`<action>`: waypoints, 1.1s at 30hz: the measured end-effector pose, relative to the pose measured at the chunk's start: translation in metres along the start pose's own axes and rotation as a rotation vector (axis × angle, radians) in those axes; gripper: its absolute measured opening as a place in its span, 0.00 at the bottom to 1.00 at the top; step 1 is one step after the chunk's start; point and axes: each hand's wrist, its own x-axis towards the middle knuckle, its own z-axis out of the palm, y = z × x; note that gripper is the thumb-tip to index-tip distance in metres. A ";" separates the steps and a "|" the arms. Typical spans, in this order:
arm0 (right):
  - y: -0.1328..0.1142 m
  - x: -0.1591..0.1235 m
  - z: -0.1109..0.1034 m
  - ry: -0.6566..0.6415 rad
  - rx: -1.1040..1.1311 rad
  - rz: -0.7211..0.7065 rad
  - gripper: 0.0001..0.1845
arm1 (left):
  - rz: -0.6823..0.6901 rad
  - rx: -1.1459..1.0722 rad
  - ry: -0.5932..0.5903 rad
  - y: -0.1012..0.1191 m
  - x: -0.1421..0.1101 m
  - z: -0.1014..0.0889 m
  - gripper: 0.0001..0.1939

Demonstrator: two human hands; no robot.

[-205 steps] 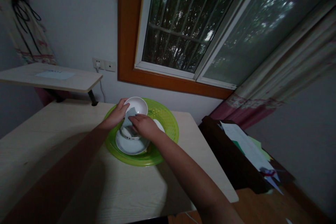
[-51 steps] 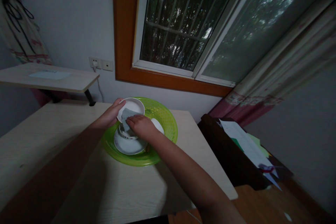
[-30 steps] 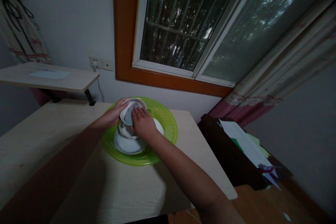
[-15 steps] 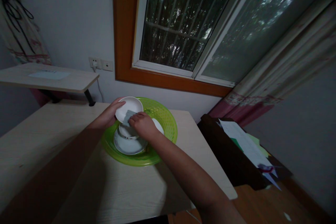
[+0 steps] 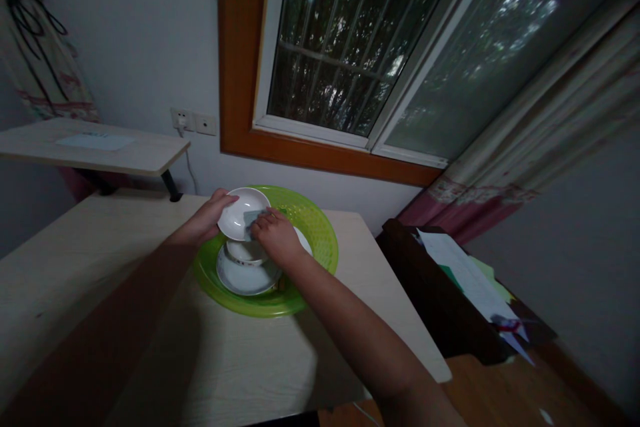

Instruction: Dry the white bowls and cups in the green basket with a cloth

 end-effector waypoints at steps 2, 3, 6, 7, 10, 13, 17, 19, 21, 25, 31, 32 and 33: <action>-0.001 0.000 0.001 -0.022 0.026 -0.022 0.08 | -0.008 0.038 0.005 0.000 -0.001 0.002 0.16; -0.002 0.001 0.002 -0.037 0.046 -0.036 0.08 | -0.008 0.057 0.004 0.001 -0.002 0.003 0.16; -0.007 0.002 0.004 -0.050 0.113 -0.069 0.09 | 0.030 0.081 -0.036 0.001 -0.005 0.006 0.17; -0.008 0.002 0.005 -0.040 0.137 -0.077 0.11 | 0.039 0.083 -0.058 0.000 -0.005 0.006 0.18; -0.011 0.002 0.007 0.008 0.217 -0.081 0.21 | 0.054 0.062 -0.098 -0.001 -0.005 0.007 0.22; -0.011 0.002 0.012 0.037 0.255 -0.081 0.30 | 0.050 0.044 -0.092 -0.002 -0.004 0.008 0.22; -0.015 0.002 0.021 0.061 0.249 -0.047 0.36 | -0.005 0.040 -0.136 -0.003 -0.004 0.009 0.20; -0.016 0.002 0.023 0.071 0.235 -0.009 0.38 | -0.018 0.024 -0.159 -0.005 -0.004 0.009 0.19; -0.017 0.002 0.023 0.072 0.205 0.031 0.40 | -0.023 0.012 -0.156 -0.005 -0.004 0.010 0.17; -0.016 0.003 0.020 0.041 0.117 0.137 0.40 | -0.010 0.010 -0.141 -0.006 -0.002 0.012 0.17; -0.014 0.006 0.012 0.004 0.002 0.159 0.19 | 0.042 0.031 -0.086 -0.005 -0.001 0.010 0.20; -0.013 0.007 0.011 -0.015 0.005 0.134 0.16 | 0.047 0.035 -0.077 -0.005 -0.001 0.010 0.20; -0.013 0.007 0.009 -0.036 0.014 0.104 0.14 | 0.050 0.033 -0.070 -0.004 -0.001 0.010 0.20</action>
